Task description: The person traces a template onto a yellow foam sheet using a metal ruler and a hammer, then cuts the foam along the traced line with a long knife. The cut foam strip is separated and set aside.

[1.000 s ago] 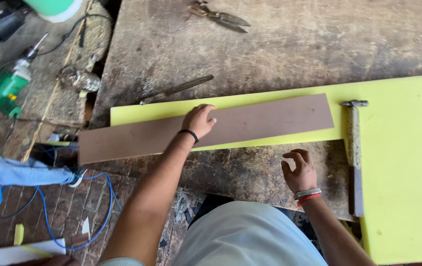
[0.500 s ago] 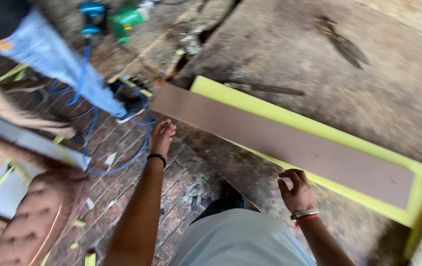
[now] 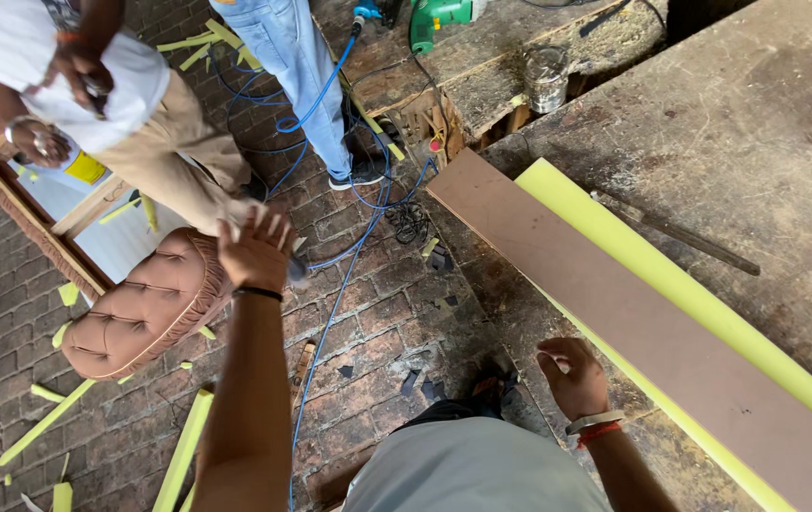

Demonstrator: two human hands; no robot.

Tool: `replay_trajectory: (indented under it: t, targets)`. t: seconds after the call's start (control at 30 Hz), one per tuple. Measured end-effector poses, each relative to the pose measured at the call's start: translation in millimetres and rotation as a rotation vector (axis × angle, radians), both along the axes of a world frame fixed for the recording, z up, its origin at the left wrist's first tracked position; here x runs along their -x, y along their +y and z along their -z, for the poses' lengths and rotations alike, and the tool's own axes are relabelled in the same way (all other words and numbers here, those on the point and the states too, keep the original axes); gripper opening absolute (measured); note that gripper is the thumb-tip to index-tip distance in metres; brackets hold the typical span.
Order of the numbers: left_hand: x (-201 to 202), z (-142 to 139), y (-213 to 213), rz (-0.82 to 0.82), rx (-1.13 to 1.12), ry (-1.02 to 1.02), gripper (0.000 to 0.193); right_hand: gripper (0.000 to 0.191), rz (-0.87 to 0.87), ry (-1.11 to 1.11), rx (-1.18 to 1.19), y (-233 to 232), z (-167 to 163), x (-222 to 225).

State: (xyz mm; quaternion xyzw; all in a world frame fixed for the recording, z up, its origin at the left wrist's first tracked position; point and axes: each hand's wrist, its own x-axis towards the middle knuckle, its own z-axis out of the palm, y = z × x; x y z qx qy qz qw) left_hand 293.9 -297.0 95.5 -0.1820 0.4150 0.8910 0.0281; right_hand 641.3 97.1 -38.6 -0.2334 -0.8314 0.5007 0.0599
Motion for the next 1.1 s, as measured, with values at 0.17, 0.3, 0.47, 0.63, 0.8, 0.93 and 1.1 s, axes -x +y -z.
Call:
replay_trajectory:
  t: [0.17, 0.3, 0.47, 0.63, 0.8, 0.93, 1.1]
  targets:
    - [24.2, -22.9, -38.1, 0.014, -0.26, 0.121, 0.104, 0.021, -0.041, -0.152, 0.097, 2.7, 15.3, -12.4]
    - [44.0, -28.5, -36.8, 0.004, -0.256, -0.046, 0.087, 0.023, -0.03, -0.19, 0.079, 6.0, 10.7, -31.8]
    - [32.4, -5.7, 11.6, 0.147, -0.282, 0.141, 0.029, 0.024, 0.05, -0.217, 0.071, 3.4, -16.4, -57.4]
    - [-87.3, 28.5, 122.4, 0.378, 0.055, 0.078, 0.031, 0.025, 0.161, -0.106, 0.134, 4.3, -54.9, -85.0]
    - [-216.0, 42.8, 237.2, 1.061, 0.273, 0.229, 0.019, 0.049, 0.188, 0.019, 0.517, 8.1, -87.7, -101.4]
    - [-304.6, 50.5, 327.3, 1.548, 0.193, 0.313, 0.059, 0.074, 0.157, 0.318, 0.693, 7.9, -101.0, -121.3]
    - [-365.0, 68.1, 387.3, 1.993, 0.047, 0.592, 0.073, 0.054, 0.662, -0.128, 0.543, 14.7, -101.2, -198.5]
